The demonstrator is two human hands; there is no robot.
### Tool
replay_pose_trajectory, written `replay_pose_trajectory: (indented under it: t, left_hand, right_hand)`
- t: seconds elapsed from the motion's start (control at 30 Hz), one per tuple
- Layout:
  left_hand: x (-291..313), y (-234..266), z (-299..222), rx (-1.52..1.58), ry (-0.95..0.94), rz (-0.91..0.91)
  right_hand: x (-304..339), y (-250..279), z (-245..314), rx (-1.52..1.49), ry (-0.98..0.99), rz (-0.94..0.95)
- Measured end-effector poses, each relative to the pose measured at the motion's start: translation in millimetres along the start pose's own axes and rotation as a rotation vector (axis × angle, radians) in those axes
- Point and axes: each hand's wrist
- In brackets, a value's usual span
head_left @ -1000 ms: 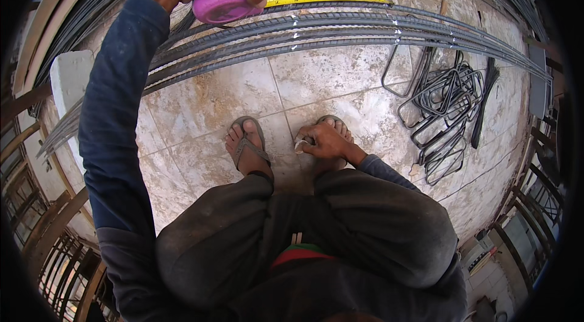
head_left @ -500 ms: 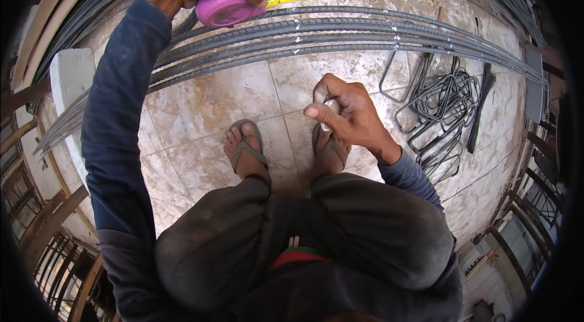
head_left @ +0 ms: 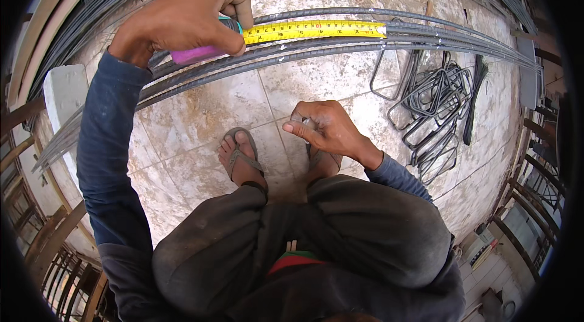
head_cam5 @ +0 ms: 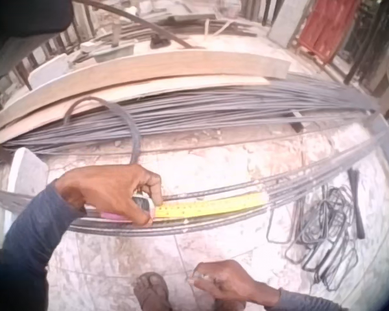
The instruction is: The person measures bundles of rebar using a yellow tape measure and marks specific points on the metal using a white piece of chalk.
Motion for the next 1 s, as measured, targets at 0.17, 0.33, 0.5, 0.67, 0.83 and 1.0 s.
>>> replay_pose_trajectory:
  t: [0.17,0.33,0.5,0.67,0.83,1.0]
  left_hand:
    - [24,-21,-21,-0.132,0.044,-0.041]
    - [32,-43,-23,-0.067,0.077,-0.089]
    - [36,-52,-32,-0.069,0.061,-0.195]
    - [36,-58,-30,-0.083,0.046,-0.215]
    - [37,-60,-34,-0.095,0.04,-0.221]
    - [36,-62,-33,-0.134,0.016,-0.241]
  right_hand:
    - [16,-30,-18,0.12,0.073,0.156]
    - [22,-44,-21,0.124,0.043,0.29]
    - [18,-43,-24,0.138,0.053,0.29]
    - [18,-42,-26,0.146,0.046,0.267]
    - [18,-41,-23,0.119,0.062,0.252]
    - [16,-40,-23,0.132,0.051,0.244]
Point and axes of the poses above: each hand's wrist, its own x-axis away from the middle knuckle, its own y-axis out of the back of the hand, z = x × y, and after that the axes turned 6 degrees about -z, right-handed
